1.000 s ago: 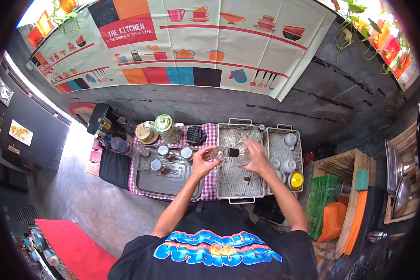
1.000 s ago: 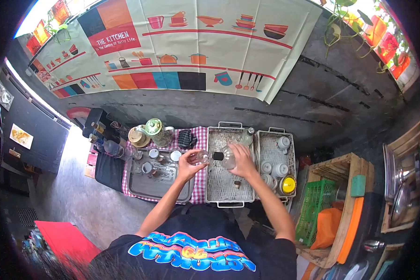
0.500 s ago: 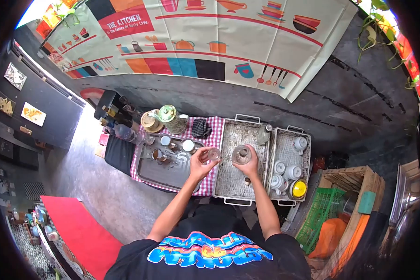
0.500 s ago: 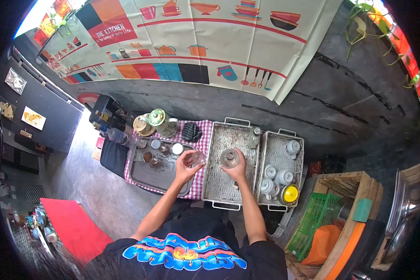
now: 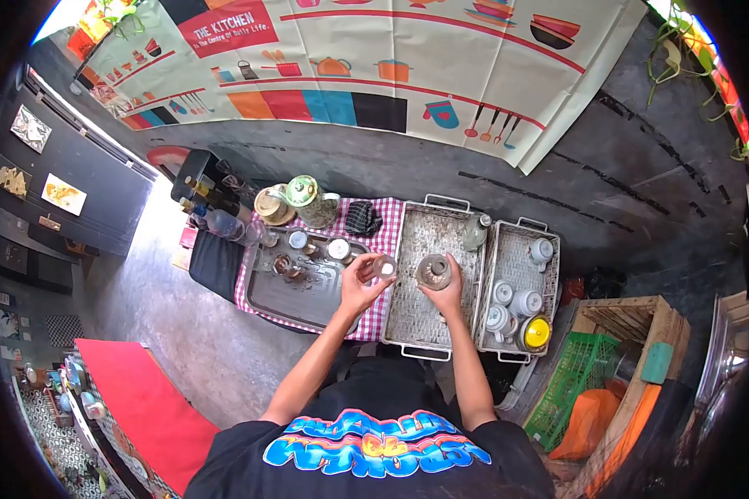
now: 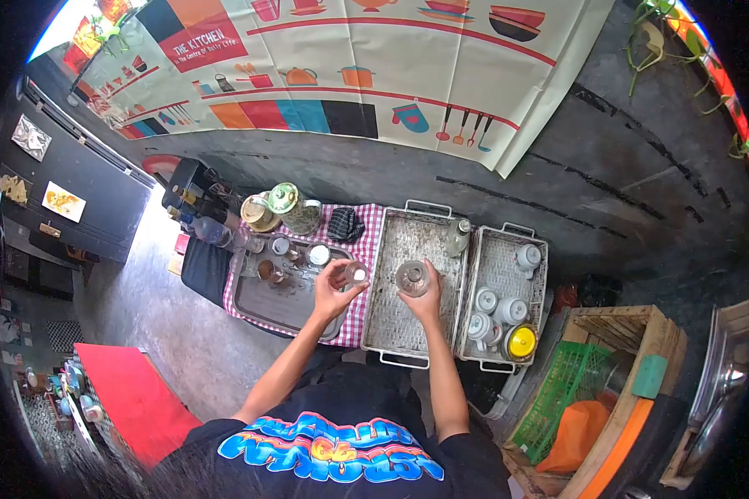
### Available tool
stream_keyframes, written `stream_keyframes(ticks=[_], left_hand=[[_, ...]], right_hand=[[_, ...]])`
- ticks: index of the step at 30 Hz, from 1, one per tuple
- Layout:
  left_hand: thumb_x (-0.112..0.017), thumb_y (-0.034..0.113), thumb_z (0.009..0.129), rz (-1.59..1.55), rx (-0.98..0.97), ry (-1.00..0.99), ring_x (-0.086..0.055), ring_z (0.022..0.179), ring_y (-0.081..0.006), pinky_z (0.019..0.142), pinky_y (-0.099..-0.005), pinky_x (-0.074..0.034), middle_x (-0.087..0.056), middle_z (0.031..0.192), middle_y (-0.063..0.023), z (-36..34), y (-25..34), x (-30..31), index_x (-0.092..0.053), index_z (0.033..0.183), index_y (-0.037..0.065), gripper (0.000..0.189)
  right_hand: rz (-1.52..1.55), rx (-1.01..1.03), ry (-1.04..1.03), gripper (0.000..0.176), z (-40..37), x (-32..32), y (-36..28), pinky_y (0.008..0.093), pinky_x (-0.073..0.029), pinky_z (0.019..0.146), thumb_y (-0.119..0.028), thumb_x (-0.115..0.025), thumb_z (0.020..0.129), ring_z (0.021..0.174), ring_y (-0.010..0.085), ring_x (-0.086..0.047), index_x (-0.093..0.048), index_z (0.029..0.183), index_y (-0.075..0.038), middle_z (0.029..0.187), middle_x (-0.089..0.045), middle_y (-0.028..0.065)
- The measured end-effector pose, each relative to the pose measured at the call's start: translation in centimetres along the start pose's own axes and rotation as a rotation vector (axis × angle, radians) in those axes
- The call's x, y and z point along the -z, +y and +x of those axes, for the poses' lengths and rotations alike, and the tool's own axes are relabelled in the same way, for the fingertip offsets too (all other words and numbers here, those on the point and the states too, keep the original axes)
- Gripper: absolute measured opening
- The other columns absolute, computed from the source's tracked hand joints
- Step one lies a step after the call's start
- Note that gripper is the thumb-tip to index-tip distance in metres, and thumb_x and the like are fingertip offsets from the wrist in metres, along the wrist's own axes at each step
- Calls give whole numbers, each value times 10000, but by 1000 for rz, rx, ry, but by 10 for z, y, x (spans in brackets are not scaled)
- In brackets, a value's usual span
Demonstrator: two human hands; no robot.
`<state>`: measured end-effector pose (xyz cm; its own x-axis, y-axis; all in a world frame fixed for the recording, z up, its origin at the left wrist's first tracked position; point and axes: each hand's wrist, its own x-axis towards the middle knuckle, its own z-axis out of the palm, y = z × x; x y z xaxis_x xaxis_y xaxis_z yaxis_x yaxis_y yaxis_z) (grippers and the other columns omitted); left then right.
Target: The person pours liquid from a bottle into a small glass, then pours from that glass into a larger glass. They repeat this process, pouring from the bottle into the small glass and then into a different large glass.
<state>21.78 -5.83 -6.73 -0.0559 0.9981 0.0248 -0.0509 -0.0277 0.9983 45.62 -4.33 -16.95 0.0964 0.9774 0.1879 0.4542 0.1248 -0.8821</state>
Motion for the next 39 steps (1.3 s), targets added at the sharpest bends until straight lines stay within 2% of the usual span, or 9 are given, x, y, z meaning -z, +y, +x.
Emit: stream_keyframes(ticks=[5,9,16,23,24,27,28,37,39], left_hand=[[-865,20,755,-49,11,-9,-670,1061,-156,945,-317,-563,-687,1139,-95,-6,-10,4,-576,1195,-2,527],[-869,32,753,-43,26,27,-664,1068,-142,944,-307,-563,-686,1143,-74,-10,-15,15,-592,1189,16,518],[-862,23,752,-55,26,72,-663,1102,-170,977,-324,-552,-683,1176,-108,-12,-12,57,-581,1207,-1,536],[-862,20,745,-33,14,122,-658,1124,-183,989,-327,-548,-676,1198,-115,-7,-11,133,-574,1206,-3,545],[-862,20,745,-41,6,125,-658,1124,-183,987,-328,-549,-676,1196,-115,-7,-9,146,-573,1205,-2,544],[-859,2,741,-79,-6,164,-658,1117,-183,983,-328,-553,-670,1188,-112,-6,-10,183,-566,1204,-7,548],[-855,-12,739,-73,-8,187,-658,1112,-180,986,-327,-551,-665,1185,-107,-7,-10,197,-561,1208,-7,554],[-841,-16,749,-62,-35,331,-676,1081,-193,951,-330,-569,-686,1158,-125,-10,4,315,-562,1213,-14,541],[-831,-39,746,-100,-29,337,-675,1082,-190,952,-332,-568,-686,1153,-121,-8,-2,338,-561,1212,-14,539]], right_hand=[[157,-56,85,978,-27,-4,12,428,-455,1052,-58,-901,653,1270,317,-521,-392,1489,-64,1397,-495,161],[276,-382,157,801,-52,2,-19,413,-514,924,-65,-798,795,1219,261,-557,-387,1484,-70,1412,-509,157],[238,-286,212,632,-79,-12,-71,338,-522,829,-36,-728,837,1008,208,-621,-472,1415,-39,1250,-586,137],[321,-106,-58,505,-56,-85,-117,294,-527,758,-45,-724,863,872,150,-634,-546,1331,21,1137,-630,125],[354,-123,-74,444,-51,-100,-132,269,-527,722,-77,-739,872,830,127,-633,-594,1282,13,1055,-656,100],[413,-258,-239,415,-38,-147,-157,253,-528,692,-107,-750,877,806,110,-634,-619,1258,-7,985,-670,75],[356,-264,-307,406,-35,-160,-171,215,-513,682,-115,-741,897,792,70,-606,-608,1268,-17,971,-661,43],[151,-48,-550,311,0,-303,-220,266,-543,670,-178,-701,919,719,90,-653,-679,1142,37,836,-710,72],[58,-63,-637,345,19,-335,-224,332,-556,715,-196,-668,907,783,189,-708,-677,1154,45,874,-732,148]])
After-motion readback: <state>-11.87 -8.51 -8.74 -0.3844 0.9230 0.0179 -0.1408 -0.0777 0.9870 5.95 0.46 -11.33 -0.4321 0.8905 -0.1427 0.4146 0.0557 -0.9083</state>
